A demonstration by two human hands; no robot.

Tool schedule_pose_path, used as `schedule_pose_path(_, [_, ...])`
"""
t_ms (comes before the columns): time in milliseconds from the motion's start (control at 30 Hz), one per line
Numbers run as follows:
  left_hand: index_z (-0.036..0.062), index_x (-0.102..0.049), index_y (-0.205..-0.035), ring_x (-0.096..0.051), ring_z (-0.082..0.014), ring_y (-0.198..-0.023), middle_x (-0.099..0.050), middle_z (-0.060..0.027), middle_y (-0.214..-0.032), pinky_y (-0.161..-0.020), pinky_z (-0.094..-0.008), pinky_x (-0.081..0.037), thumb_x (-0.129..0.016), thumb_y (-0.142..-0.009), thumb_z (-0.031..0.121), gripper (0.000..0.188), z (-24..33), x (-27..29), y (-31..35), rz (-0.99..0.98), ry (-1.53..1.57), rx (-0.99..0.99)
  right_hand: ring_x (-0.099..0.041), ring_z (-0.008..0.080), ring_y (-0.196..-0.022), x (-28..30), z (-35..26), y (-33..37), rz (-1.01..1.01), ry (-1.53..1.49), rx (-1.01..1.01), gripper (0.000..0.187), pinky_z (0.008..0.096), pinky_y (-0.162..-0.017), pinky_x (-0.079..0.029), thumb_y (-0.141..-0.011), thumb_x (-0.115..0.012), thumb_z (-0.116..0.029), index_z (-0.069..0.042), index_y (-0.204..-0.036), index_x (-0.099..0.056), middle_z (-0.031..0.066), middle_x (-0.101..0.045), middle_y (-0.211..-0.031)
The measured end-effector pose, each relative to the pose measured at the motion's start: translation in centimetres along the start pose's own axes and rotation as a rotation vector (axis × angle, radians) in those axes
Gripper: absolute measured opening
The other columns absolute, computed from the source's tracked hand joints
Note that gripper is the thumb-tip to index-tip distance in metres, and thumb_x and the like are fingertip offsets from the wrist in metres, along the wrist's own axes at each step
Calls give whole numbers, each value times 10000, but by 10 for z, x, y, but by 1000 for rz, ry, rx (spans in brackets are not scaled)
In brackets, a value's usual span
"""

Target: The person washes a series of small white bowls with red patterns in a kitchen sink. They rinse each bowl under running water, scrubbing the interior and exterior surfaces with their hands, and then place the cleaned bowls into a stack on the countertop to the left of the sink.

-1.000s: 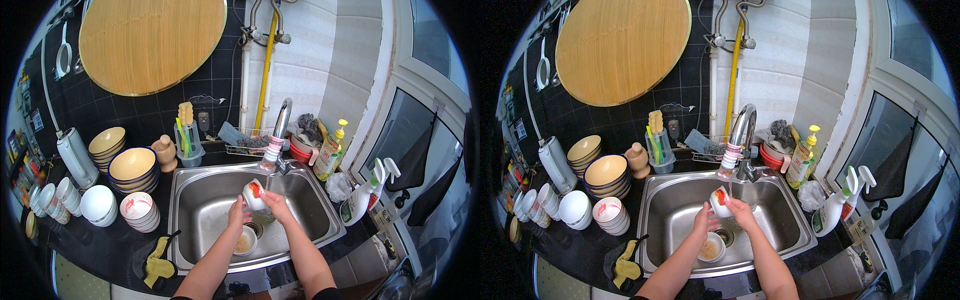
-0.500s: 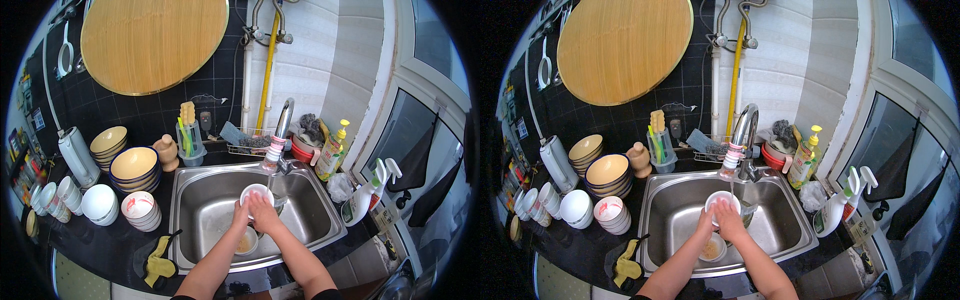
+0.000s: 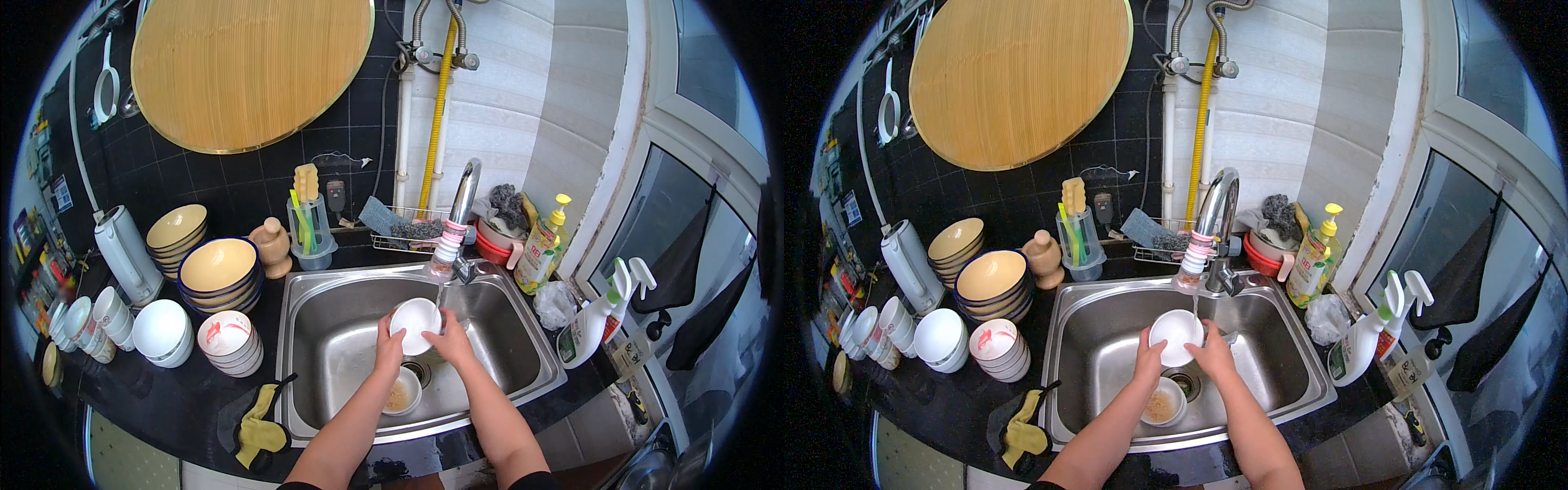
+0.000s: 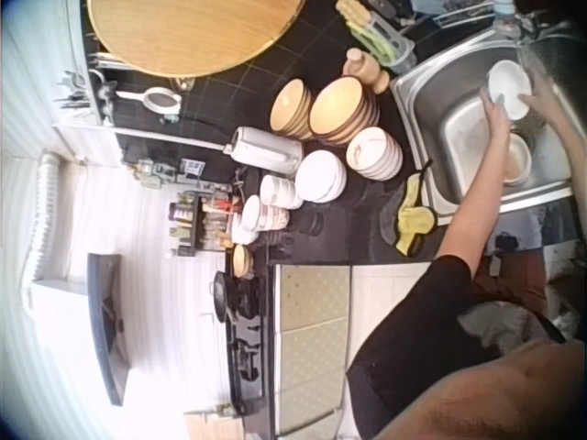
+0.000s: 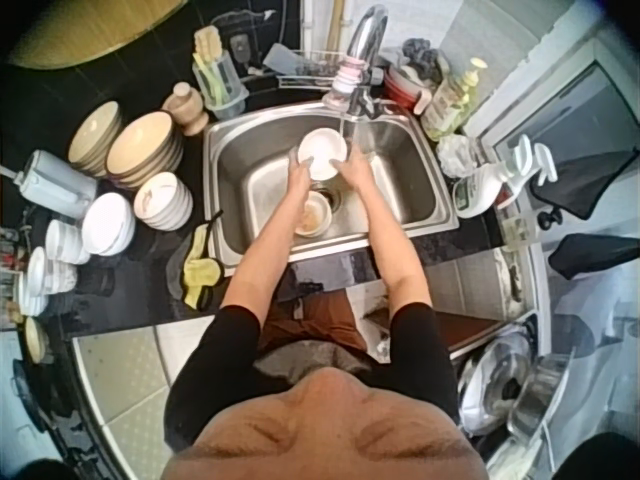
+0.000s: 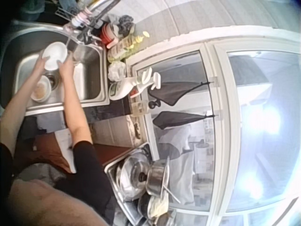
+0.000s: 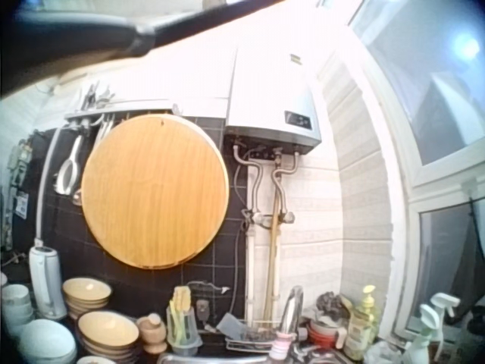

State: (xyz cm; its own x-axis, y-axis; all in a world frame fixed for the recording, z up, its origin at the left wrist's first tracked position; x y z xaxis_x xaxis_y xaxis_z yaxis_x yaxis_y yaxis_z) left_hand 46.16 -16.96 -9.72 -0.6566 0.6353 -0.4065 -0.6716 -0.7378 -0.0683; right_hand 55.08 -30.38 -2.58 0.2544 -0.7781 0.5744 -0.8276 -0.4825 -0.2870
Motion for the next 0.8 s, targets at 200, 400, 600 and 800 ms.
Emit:
schedule_pose_path(200, [15,-330,-1225,-521,-245,-994,-449,-150,-1154,-750,-400,-498,-518,-753,36,508,-12,-17,15,-88,329,448,-610,196,-547,-18,25,-9,-125,-216,-117,335,303,-383,-471,-765,-555,-121,43,-1055,-517,160,-615,-761])
schedule_pose_path(400, [8,-262,-1267,-492,-284,-1035,-392,-167,-1221,-884,-358,-400,-526,-667,-29,657,23,-27,18,-40,-289,-171,-630,210,-617,-40,43,8,-348,-560,-475,328,318,-452,-497,-733,-596,-151,74,-968,-557,171,-618,-753])
schedule_pose_path(600, [6,-205,-1288,-543,-277,-936,-459,-203,-1124,-801,-328,-437,-492,-655,-37,697,15,-16,13,-48,-241,91,-632,217,-698,-16,46,-14,-108,154,-202,382,335,-632,-488,-687,-668,-261,50,-898,-604,180,-632,-805])
schedule_pose_path(800, [16,-228,-1252,-523,-325,-971,-463,-231,-1119,-844,-363,-409,-514,-650,-24,668,56,-24,27,28,-482,-304,-605,200,-580,-43,55,0,-389,-18,-425,442,329,-535,-480,-705,-662,-346,66,-855,-605,158,-623,-723])
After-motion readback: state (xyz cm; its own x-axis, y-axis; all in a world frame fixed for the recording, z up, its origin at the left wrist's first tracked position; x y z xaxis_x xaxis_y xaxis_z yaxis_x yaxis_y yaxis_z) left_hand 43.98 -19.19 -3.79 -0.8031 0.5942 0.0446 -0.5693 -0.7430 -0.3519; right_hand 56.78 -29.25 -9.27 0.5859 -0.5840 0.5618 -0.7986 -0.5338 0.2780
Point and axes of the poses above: each hand's wrist, its own y-axis away from the middle knuckle, its own x-axis out of the back of the hand, z = x × y, the point moved 9 cm from there along -y, towards the middle knuckle
